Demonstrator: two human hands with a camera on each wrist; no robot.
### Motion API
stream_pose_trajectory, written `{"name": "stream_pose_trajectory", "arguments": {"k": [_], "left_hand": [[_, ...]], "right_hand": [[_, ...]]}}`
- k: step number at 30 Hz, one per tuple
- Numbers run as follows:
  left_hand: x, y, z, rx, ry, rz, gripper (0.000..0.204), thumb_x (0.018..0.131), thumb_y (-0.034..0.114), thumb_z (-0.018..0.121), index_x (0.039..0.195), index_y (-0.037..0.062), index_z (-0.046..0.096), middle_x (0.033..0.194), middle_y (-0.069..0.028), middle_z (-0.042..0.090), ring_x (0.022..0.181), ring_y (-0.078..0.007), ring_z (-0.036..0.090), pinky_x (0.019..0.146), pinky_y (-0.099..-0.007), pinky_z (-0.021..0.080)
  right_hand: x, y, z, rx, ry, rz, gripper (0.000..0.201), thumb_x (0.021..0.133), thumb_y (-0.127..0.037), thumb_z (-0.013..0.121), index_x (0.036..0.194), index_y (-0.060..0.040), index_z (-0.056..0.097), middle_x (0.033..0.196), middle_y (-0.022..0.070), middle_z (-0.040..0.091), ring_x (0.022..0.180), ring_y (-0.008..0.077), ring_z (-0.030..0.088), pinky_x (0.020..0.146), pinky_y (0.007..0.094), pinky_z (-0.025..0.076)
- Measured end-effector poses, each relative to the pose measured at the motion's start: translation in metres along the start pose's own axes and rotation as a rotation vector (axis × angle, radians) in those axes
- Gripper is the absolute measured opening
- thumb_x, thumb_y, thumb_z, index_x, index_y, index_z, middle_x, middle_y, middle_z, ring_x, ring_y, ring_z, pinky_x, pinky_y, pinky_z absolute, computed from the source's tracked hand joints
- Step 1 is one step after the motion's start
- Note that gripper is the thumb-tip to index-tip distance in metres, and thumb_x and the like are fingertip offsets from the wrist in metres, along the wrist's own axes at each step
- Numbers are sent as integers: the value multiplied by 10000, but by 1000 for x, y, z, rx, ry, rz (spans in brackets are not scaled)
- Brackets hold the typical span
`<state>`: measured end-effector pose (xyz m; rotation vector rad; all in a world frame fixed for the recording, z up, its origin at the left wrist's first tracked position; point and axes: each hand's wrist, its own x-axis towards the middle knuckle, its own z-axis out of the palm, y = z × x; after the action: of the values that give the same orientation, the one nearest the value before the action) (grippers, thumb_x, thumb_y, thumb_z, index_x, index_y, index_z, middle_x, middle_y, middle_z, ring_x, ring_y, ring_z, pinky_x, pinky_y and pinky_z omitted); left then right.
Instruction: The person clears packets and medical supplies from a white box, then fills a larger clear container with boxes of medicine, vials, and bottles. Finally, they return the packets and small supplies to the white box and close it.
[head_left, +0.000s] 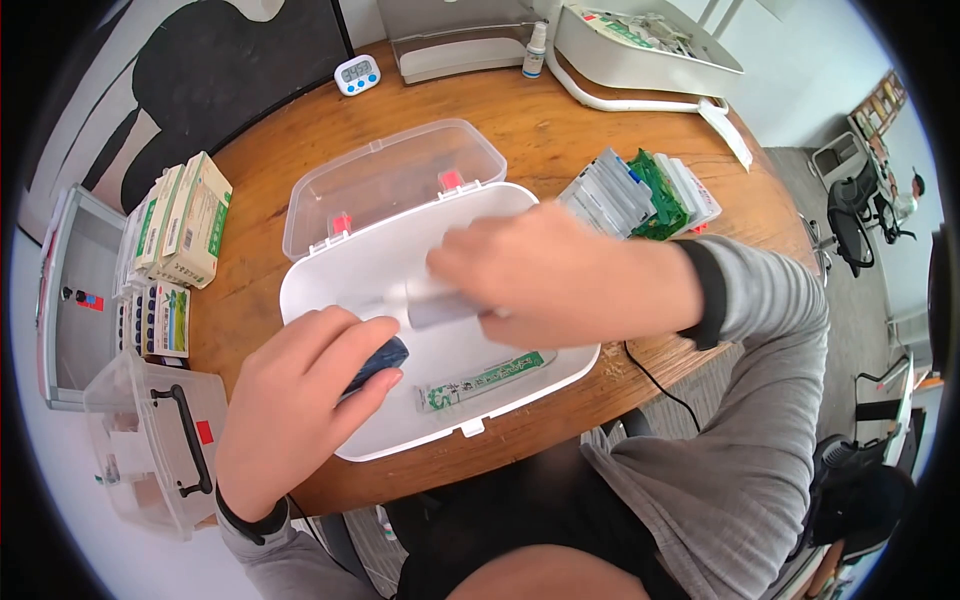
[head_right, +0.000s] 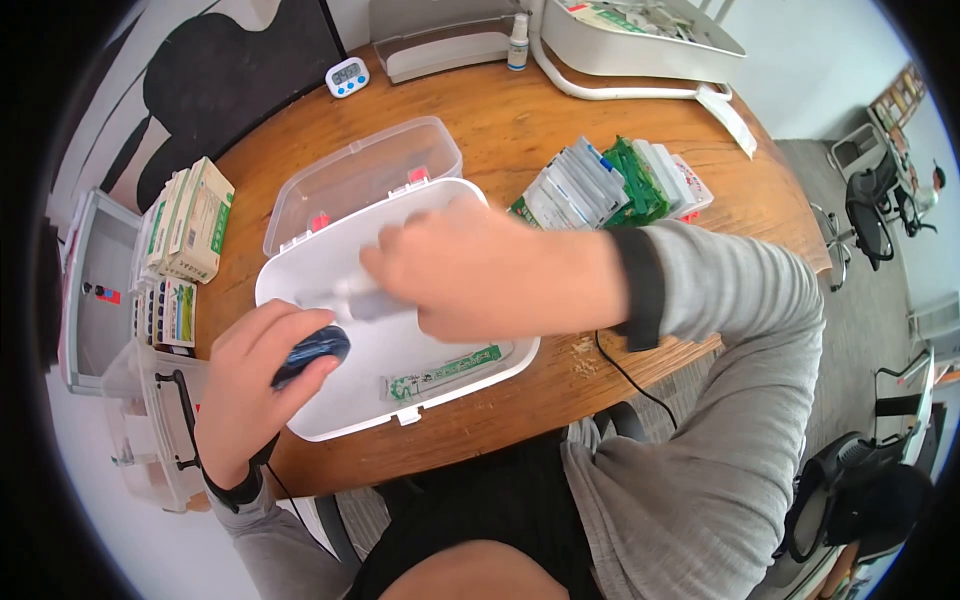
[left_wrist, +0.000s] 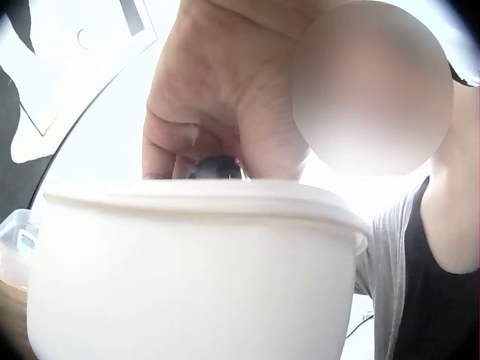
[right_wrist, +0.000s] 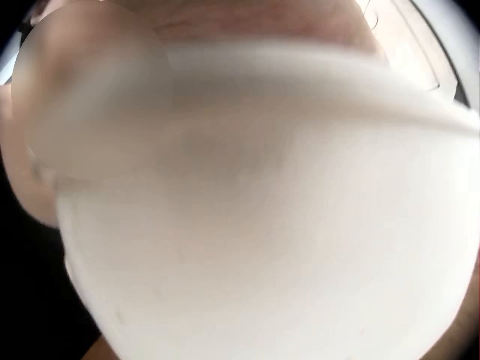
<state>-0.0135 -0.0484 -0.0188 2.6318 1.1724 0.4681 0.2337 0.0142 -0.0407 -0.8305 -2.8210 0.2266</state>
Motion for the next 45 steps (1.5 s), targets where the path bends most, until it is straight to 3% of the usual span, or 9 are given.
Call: {"name": "stream_pose_trajectory", "arguments": {"k": [3,5,6,9,13,22,31,39,45], "left_hand": [[-6,2,-5,8,168,35,326,794,117,785,1098,71,676,929,-85,623,832,-261,628,666,-370,509],[-8,7,-5,-1,170,-10,312,773,116,804,1060,60,695,932,-77,634,843,-257,630,663,-366,510],[-8,8,-4,-2,170,-9,312,773,116,804,1060,60,695,932,-77,634,843,-257,630,663,-366,510],[-5,10,0,-44,101,17,322,763,137,801,1054,42,702,935,-77,640,850,-256,626,684,-362,514],[1,12,8,-81,73,58,322,759,124,800,1054,37,703,943,-79,645,860,-255,625,691,-365,515],[-1,47,6,-39,76,70,415,700,-2,770,1104,54,694,1015,-86,639,864,-269,642,717,-358,549],[24,117,80,-45,150,452,395,785,87,664,1179,55,646,1078,-128,618,903,-247,644,735,-360,562],[108,131,200,186,213,273,350,746,64,665,1092,45,612,948,-102,539,817,-233,598,722,-325,530],[130,128,214,391,312,181,339,760,78,676,1093,50,617,969,-93,554,846,-230,598,741,-356,529]], "right_hand": [[-37,12,-47,56,344,132,519,750,-163,762,1228,-22,617,1076,155,680,922,307,697,739,396,557],[-68,29,-67,2,476,194,579,685,-109,775,1235,-19,620,1075,118,687,973,242,660,807,346,501],[-86,39,-72,-73,484,203,535,684,-103,774,1194,-46,624,998,112,670,858,277,666,764,390,541],[-142,58,-66,38,165,344,439,697,-58,743,1127,-49,653,974,100,650,891,291,644,787,389,514],[-190,69,-22,47,79,494,392,707,-36,725,1094,-53,666,979,99,639,906,320,642,783,403,516],[-220,85,18,-98,167,605,354,731,-4,702,1078,-63,673,1037,88,637,970,319,635,809,408,530],[-233,86,16,-165,291,571,335,728,-8,711,1056,-59,668,1057,81,640,1012,306,619,841,403,529],[-241,85,26,-228,318,516,288,730,-33,730,1006,-56,650,1044,73,634,992,303,625,821,407,528],[-245,87,29,-184,359,523,274,731,-29,729,989,-55,642,1047,66,632,988,303,627,820,406,531]]}}
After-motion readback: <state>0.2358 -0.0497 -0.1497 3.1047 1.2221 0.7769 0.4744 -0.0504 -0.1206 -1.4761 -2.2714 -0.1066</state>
